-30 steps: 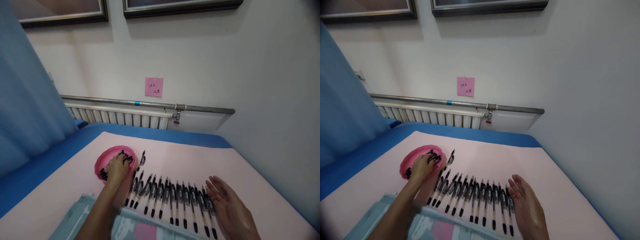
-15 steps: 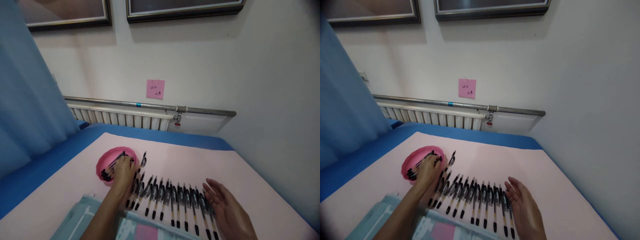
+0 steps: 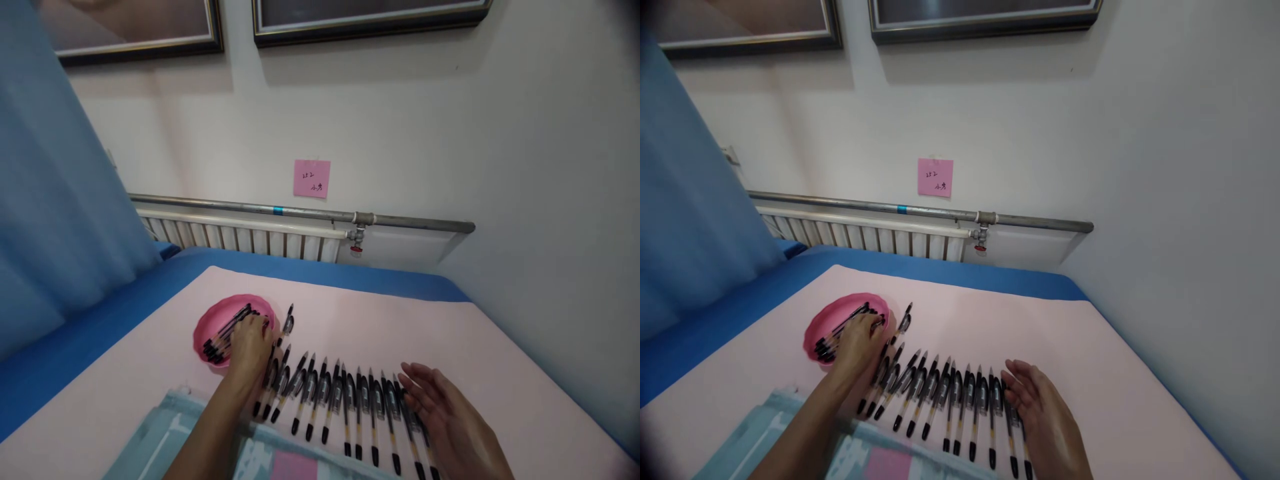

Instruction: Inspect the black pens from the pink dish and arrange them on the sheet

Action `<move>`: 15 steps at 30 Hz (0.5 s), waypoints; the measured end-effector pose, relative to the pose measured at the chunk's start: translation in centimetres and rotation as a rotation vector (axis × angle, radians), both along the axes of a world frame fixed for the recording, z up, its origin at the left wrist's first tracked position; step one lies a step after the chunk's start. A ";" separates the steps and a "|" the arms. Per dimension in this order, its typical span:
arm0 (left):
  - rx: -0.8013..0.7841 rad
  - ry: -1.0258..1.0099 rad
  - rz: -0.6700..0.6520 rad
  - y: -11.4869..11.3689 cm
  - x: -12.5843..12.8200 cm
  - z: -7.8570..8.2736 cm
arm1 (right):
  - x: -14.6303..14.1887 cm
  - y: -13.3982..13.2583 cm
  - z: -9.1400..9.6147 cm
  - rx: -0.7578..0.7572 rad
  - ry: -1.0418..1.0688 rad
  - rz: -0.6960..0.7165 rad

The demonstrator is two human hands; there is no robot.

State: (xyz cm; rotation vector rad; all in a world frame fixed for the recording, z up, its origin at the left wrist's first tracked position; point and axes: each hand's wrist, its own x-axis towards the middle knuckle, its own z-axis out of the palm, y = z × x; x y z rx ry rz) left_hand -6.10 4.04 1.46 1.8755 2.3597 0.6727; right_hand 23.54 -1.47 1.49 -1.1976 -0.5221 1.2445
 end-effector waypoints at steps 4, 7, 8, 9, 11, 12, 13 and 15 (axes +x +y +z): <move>-0.003 0.002 0.005 0.0 -0.1 0.0 | -0.1 0.1 0.0 -0.025 0.005 -0.008; -0.002 0.004 -0.004 0.0 -0.1 0.0 | -0.3 0.1 0.2 -0.028 0.003 -0.010; -0.001 0.005 -0.008 0.0 -0.1 0.0 | -0.4 0.0 0.3 -0.030 0.002 -0.008; 0.001 0.006 -0.013 0.0 -0.2 0.0 | -0.4 0.0 0.4 -0.032 0.000 -0.008; 0.003 0.009 -0.023 0.1 -0.2 -0.1 | -0.5 -0.1 0.5 -0.036 -0.003 0.001; 0.004 0.010 -0.027 0.1 -0.2 -0.2 | -0.6 -0.1 0.5 -0.037 -0.005 0.006; 0.005 0.012 -0.031 0.1 -0.2 -0.2 | -0.6 -0.1 0.4 -0.039 -0.010 0.007; 0.010 0.016 -0.036 0.0 -0.3 -0.2 | -0.6 -0.1 0.4 -0.040 -0.024 0.009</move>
